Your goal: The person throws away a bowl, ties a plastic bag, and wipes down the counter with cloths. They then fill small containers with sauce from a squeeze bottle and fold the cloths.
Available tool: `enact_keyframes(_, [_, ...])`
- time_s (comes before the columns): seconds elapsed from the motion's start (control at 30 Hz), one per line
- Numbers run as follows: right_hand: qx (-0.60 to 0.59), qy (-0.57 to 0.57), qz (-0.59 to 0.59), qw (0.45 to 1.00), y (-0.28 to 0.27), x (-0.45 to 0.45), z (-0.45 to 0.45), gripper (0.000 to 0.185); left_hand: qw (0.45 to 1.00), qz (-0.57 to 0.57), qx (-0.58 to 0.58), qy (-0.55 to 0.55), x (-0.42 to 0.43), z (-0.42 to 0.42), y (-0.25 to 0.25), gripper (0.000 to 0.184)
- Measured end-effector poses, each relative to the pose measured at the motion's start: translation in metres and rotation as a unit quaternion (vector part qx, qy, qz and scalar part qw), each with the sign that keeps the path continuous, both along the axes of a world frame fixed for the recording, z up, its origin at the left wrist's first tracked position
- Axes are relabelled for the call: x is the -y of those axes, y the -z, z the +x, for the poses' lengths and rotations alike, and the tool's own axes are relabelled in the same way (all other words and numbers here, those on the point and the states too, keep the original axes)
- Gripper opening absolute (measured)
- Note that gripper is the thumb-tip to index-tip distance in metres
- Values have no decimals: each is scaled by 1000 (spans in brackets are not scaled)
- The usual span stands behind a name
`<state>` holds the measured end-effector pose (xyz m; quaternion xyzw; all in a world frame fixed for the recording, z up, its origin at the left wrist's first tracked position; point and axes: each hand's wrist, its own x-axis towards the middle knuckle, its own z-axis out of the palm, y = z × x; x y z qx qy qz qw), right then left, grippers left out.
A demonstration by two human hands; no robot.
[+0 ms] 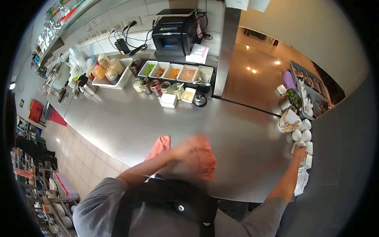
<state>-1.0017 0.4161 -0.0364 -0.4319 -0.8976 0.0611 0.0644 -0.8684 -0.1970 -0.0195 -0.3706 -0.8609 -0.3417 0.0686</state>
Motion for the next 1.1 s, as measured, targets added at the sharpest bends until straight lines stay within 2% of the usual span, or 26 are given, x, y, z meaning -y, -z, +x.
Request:
enact_keyframes(0.03, [-1, -5, 0, 1000, 2, 8, 2, 57, 987, 23, 6, -162, 17, -19, -2, 56])
enact_keyframes(0.07, [-74, -17, 64, 995, 5, 16, 8, 59, 948, 60, 31, -310, 33, -37, -4, 65])
enact_keyframes(0.13, [-218, -95, 178, 955, 10, 36, 17, 57, 827, 83, -39, -555, 71, -83, 6, 79])
enact_keyframes(0.17, [-285, -158, 228, 917, 14, 55, 23, 53, 764, 28, -80, -640, 87, -105, 23, 95])
enact_keyframes(0.23, [-357, -257, 70, 895, -3, 135, 47, 42, 710, 0, -10, -704, 105, -133, 39, 107])
enact_keyframes(0.27, [-379, -337, 98, 856, 1, 174, 59, 35, 705, 9, -16, -709, 107, -138, 31, 107])
enact_keyframes(0.33, [-389, -390, -127, 825, -14, 273, 95, 29, 710, -4, 144, -690, 106, -143, 16, 114])
enact_keyframes(0.37, [-363, -444, -188, 798, -23, 311, 112, 25, 711, -1, 141, -689, 105, -146, 15, 114])
enact_keyframes(0.4, [-327, -449, -236, 797, -27, 350, 129, 23, 708, -17, 150, -690, 104, -150, 18, 115])
enact_keyframes(0.43, [-315, -510, -198, 775, -19, 379, 137, 24, 705, -33, 159, -690, 103, -152, 20, 116])
enact_keyframes(0.47, [-314, -568, -215, 730, -4, 402, 142, 25, 708, -34, 159, -688, 103, -150, 18, 116])
enact_keyframes(0.5, [-280, -591, -243, 717, -39, 438, 166, 26, 717, -38, 152, -679, 103, -147, 16, 115])
enact_keyframes(0.57, [-209, -680, -249, 657, -37, 480, 183, 29, 729, -41, 144, -668, 101, -138, 10, 114])
enact_keyframes(0.6, [-170, -743, -226, 607, -1, 492, 179, 31, 749, -50, 135, -646, 102, -130, 7, 112])
enact_keyframes(0.63, [-173, -743, -225, 607, -1, 504, 184, 31, 769, -59, 126, -624, 104, -123, 5, 110])
enact_keyframes(0.67, [-171, -742, -280, 585, -3, 519, 189, 31, 769, -59, 123, -624, 106, -116, 6, 110])
enact_keyframes(0.7, [-169, -739, -334, 560, -4, 529, 192, 32, 804, -43, 71, -589, 108, -105, 10, 107])
enact_keyframes(0.73, [-171, -740, -333, 560, -1, 537, 192, 32, 834, -28, 19, -551, 110, -94, 14, 104])
enact_keyframes(0.8, [-137, -616, -528, 568, 12, 547, 187, 30, 858, 7, 52, -511, 107, -58, -1, 103])
enact_keyframes(0.83, [-138, -616, -529, 567, 16, 550, 184, 30, 878, 40, 85, -468, 105, -36, -12, 102])
enact_keyframes(0.9, [-137, -428, -646, 617, 20, 556, 176, 32, 897, 60, 85, -430, 102, 8, -23, 99])
enact_keyframes(0.93, [-145, -403, -695, 577, 18, 556, 173, 36, 896, 58, 85, -432, 102, 29, -26, 99])
enact_keyframes(0.97, [-143, -404, -697, 576, 16, 556, 167, 36, 904, 62, 80, -415, 101, 49, -27, 99])
enact_keyframes(1.03, [-4, -415, -702, 579, 16, 556, 159, 37, 909, 68, 79, -403, 106, 73, -18, 98])
enact_keyframes(1.07, [15, -438, -715, 545, 23, 558, 157, 35, 905, 81, 81, -411, 110, 82, -10, 98])
enact_keyframes(1.1, [22, -439, -715, 543, 34, 562, 156, 35, 899, 93, 82, -419, 112, 89, -10, 99])
